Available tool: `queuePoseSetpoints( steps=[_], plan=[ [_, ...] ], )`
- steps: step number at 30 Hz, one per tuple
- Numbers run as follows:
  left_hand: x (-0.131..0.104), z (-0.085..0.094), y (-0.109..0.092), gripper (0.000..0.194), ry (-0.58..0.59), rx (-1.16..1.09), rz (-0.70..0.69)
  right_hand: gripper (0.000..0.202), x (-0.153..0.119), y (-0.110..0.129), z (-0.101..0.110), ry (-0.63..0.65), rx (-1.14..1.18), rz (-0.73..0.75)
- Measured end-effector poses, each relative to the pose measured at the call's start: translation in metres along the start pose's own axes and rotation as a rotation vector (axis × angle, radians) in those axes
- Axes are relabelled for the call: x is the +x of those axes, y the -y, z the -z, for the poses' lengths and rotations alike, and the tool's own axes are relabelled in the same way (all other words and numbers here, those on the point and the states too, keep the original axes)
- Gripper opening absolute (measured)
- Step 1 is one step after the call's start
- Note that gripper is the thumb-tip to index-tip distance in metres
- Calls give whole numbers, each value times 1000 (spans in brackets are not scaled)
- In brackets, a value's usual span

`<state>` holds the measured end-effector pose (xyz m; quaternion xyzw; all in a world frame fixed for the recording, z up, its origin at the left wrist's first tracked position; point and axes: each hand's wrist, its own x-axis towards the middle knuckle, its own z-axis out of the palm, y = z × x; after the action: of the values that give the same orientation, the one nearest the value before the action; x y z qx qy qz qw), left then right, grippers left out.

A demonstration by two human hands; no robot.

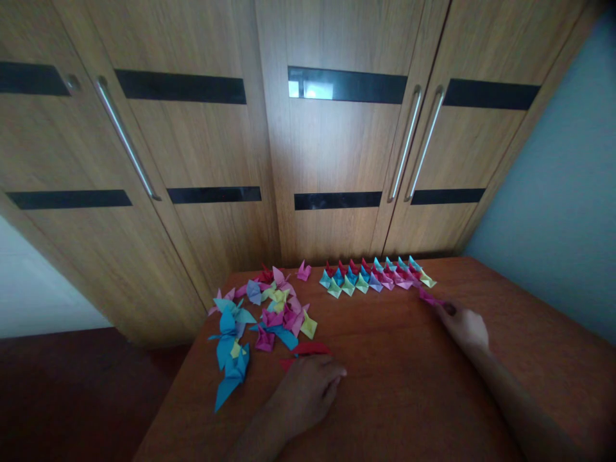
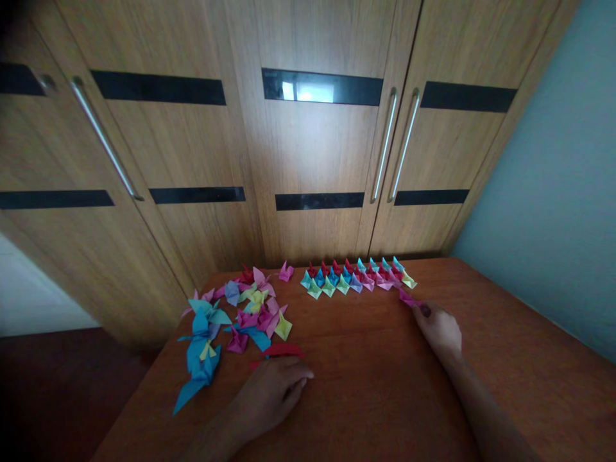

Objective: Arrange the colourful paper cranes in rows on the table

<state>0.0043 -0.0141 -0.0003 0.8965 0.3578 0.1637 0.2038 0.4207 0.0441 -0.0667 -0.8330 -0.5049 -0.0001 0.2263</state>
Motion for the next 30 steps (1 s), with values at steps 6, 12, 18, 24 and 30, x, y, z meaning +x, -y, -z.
queuePoseSetpoints(
  steps=[6, 12, 18, 24, 30],
  plan=[
    [0, -1, 1, 27, 3, -3, 5, 42, 0, 0, -2, 15, -32, -10],
    [0, 0, 0, 28, 17, 13, 2, 43, 2, 3, 0, 88, -46, -4],
    [-1, -3, 2, 27, 12, 20, 5, 42, 2, 5, 3, 108, -71, -18],
    [-1, -3, 2, 26, 20, 23, 2, 36, -11, 23, 0, 107, -44, 73],
    [-1, 0, 1, 25, 26, 7, 10, 31, -29, 72, -7, 64, 26, 315]
  ],
)
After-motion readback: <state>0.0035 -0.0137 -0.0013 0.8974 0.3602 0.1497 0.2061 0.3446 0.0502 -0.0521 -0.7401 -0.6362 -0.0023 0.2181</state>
